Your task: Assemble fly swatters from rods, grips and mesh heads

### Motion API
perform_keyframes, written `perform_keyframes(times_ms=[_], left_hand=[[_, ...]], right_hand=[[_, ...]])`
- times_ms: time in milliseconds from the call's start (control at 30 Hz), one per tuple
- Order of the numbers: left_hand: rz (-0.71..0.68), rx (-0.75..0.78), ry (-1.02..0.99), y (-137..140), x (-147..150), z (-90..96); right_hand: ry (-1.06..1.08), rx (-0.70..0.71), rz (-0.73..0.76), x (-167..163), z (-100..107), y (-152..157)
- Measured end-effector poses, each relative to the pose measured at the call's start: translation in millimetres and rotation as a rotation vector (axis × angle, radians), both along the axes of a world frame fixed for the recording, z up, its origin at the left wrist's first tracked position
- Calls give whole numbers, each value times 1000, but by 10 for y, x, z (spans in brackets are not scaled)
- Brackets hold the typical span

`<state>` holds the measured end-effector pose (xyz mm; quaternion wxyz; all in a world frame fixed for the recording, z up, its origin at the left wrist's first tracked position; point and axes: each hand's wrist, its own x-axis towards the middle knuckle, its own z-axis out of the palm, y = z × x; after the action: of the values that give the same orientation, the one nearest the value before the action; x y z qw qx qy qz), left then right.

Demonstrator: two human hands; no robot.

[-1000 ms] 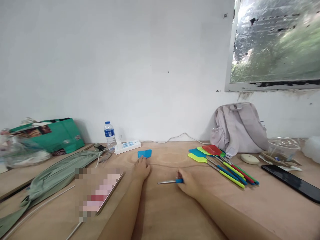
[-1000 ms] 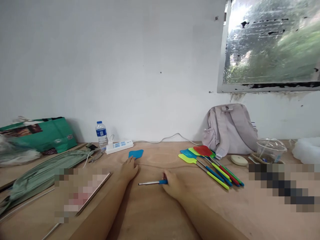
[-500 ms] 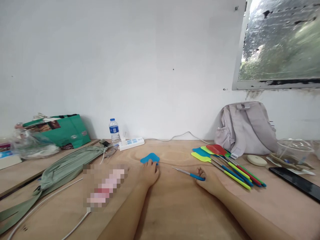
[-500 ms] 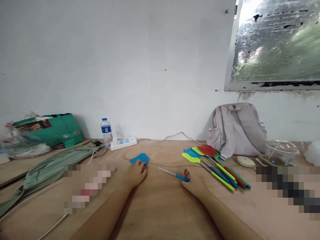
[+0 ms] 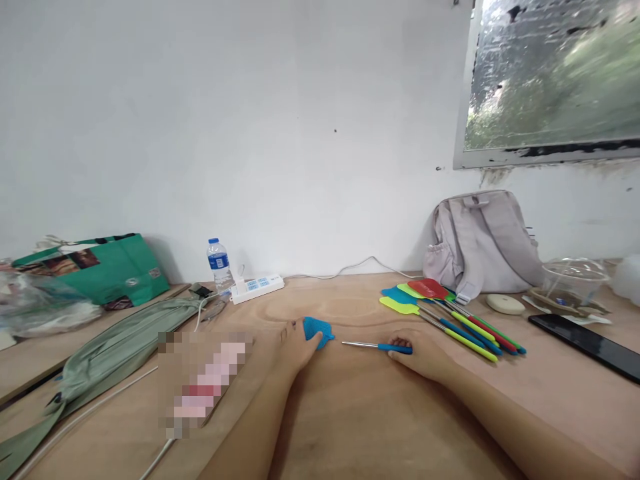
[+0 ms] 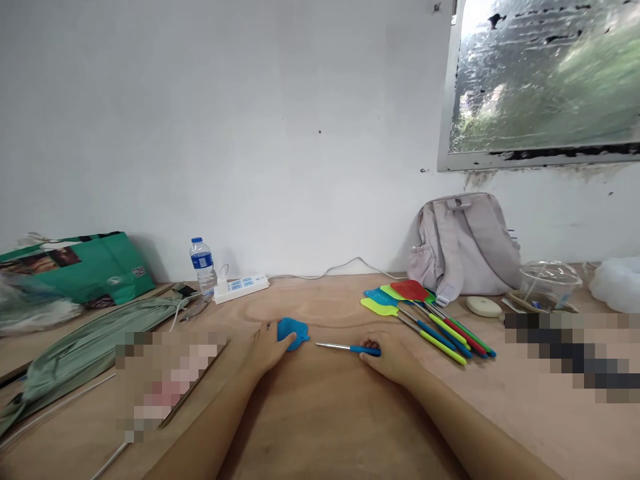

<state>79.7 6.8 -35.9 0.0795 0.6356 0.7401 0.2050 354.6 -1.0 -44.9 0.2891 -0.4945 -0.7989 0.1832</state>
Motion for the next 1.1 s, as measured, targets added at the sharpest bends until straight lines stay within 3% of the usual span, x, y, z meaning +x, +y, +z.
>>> perform_keyframes(times_ms=[333, 1100], left_hand=[[33, -33, 14, 43, -19, -26], [-20, -1, 8, 73, -31, -76]], right_hand=[[45, -21, 40, -53, -153, 92], [-1, 42, 47, -87, -112, 37]])
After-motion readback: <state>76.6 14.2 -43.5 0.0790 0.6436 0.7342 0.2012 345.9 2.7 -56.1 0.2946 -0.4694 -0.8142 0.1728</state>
